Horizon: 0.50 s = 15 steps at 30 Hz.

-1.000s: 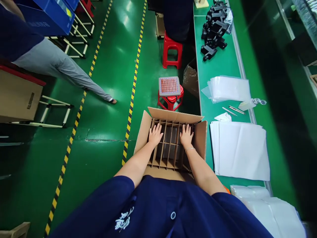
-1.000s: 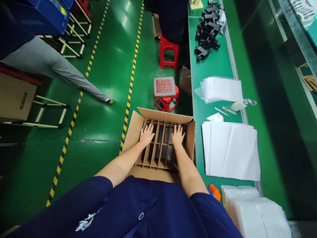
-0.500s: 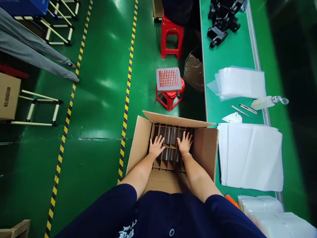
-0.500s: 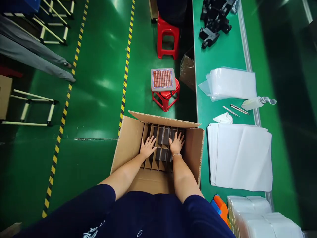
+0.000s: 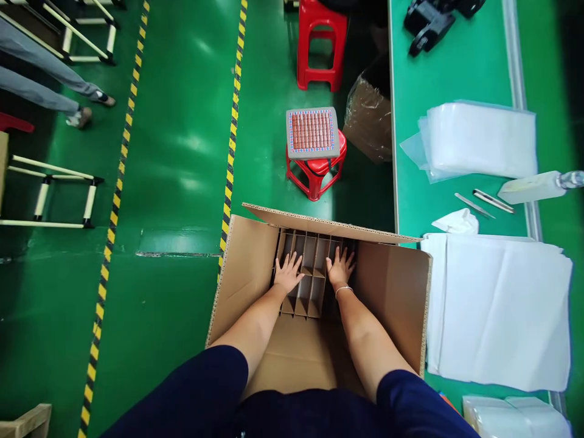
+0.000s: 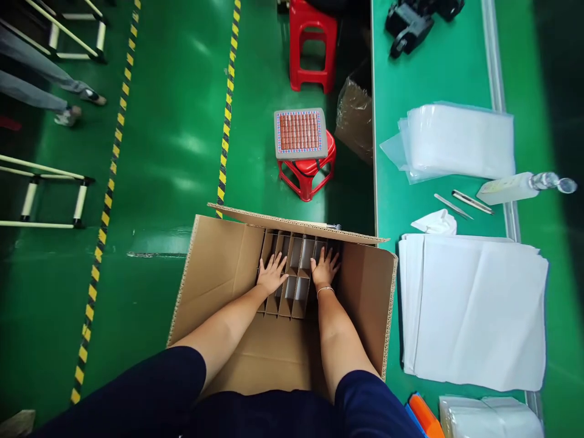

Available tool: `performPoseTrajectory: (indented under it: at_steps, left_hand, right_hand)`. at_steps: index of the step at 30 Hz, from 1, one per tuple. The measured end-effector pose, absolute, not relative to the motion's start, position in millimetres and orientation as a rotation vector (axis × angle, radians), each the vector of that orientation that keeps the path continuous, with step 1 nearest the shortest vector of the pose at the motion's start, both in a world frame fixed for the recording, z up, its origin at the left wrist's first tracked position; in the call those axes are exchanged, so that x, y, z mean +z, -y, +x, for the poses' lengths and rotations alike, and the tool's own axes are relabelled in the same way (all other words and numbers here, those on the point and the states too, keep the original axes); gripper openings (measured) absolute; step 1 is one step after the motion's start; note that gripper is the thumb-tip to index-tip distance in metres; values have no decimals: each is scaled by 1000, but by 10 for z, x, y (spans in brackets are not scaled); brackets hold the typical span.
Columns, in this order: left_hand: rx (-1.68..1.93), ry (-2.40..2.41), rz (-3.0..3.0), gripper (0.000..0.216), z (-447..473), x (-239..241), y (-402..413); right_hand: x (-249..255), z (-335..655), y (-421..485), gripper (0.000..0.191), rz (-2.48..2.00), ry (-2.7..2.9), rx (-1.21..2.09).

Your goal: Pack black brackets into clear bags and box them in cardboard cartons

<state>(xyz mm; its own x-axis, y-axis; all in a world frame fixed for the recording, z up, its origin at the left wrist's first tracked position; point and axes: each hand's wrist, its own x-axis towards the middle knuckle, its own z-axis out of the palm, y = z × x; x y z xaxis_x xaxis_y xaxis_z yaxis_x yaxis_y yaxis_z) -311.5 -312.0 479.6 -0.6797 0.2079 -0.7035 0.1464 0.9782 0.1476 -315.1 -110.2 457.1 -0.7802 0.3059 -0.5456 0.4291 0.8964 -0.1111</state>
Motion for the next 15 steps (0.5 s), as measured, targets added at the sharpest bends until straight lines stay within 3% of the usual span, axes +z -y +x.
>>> performPoseTrajectory:
  at_steps: [7,11,15]
  left_hand:
    - [113,-2347,143,57,-3343,5867,2661]
    - [312,-2378,309,36,-3688,6953,2514]
    - [705,-2558,534,44,-3943,8158,2962]
  right_hand:
    - [5494,-3395,1196,60,602,-2524,-554]
    - [6438,-3578,1175,52,438,-2631,-808]
    - [7579,-3405,1069,53,326,-2773,-1032]
